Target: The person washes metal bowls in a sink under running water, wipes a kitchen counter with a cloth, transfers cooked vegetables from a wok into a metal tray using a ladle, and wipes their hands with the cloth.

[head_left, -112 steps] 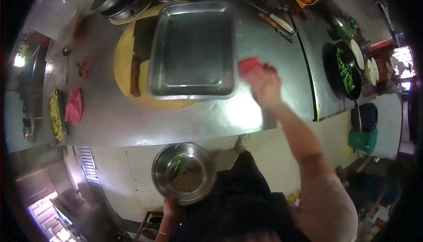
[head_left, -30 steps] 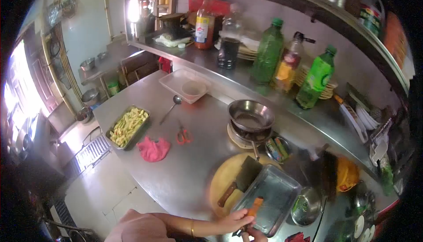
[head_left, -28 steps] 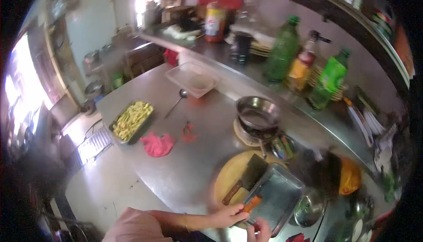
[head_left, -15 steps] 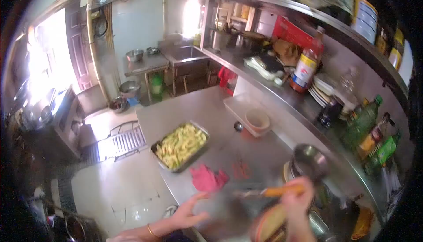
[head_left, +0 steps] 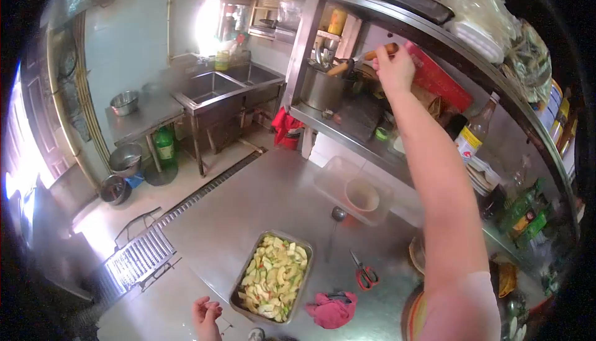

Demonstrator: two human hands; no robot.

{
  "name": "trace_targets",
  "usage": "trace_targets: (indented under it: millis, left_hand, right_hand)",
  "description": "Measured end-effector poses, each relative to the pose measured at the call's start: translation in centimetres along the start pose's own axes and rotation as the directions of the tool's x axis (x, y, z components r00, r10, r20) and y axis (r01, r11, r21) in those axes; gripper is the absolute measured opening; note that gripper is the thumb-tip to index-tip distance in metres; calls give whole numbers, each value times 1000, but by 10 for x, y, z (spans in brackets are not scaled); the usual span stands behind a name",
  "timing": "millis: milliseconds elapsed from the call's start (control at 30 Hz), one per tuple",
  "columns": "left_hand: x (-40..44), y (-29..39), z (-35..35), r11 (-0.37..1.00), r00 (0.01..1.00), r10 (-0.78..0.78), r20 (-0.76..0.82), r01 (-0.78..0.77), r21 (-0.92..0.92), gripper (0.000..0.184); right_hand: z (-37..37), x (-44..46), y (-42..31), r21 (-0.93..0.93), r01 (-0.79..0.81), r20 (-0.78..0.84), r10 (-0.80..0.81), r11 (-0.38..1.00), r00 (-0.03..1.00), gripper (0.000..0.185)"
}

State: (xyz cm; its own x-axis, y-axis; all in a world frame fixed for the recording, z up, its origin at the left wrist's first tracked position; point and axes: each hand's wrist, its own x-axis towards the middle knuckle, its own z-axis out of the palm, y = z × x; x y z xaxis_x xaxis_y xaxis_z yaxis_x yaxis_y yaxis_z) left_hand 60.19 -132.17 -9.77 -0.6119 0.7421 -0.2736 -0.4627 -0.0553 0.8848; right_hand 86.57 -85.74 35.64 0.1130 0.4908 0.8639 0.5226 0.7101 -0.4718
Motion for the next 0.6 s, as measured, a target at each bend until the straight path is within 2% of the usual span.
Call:
trace_targets:
  millis: [33, 100, 133, 167, 233, 267, 333, 400, 433, 567, 600]
  left_hand:
    - [7, 1, -2, 1000, 1000, -3, -21, 3, 31, 30]
    - [10, 16, -2, 994, 997, -62, 42, 58, 96, 34]
    - [8, 21, -5, 986, 993, -102, 68, 92, 139, 38]
    - [20, 8, -4, 993, 993, -114, -23, 114, 19, 27]
    - [27, 10, 0, 990, 990, -138, 11, 138, 16, 26]
    - [32, 15, 4, 989, 988, -149, 33, 148, 14, 26]
    - [43, 20, 11, 988, 989, -131, 71, 125, 87, 24]
    - [53, 25, 23, 989, 987, -115, 113, 103, 107, 24]
    - [56, 28, 26, 988, 983, -122, 134, 108, 108, 24]
    - [62, 34, 52, 991, 938, -122, 325, 99, 89, 29]
    - [59, 32, 60, 986, 930, -136, 340, 92, 143, 27]
  right_hand:
    - [17, 16, 26, -223, 154, 4, -157, 963, 988, 40]
    - [39, 13, 21, -269, -73, 106, 105, 960, 989, 41]
    - [45, 7, 23, -304, -193, 153, 247, 933, 957, 42]
    - [45, 4, 18, -267, -260, 147, 306, 928, 941, 43]
    - [45, 6, 54, -256, -223, 144, 266, 941, 953, 43]
    - [30, -3, 20, -200, -352, 228, 393, 914, 891, 43]
    - [8, -25, 4, -129, -437, 316, 455, 890, 833, 45]
    - [-20, -51, -11, -27, -425, 289, 414, 905, 863, 54]
    - [-34, -70, -10, 47, -392, 191, 376, 919, 906, 60]
    - [-128, -182, -22, 13, -165, 184, 159, 986, 970, 49]
    - [-155, -220, -19, -8, -103, 175, 103, 995, 979, 48]
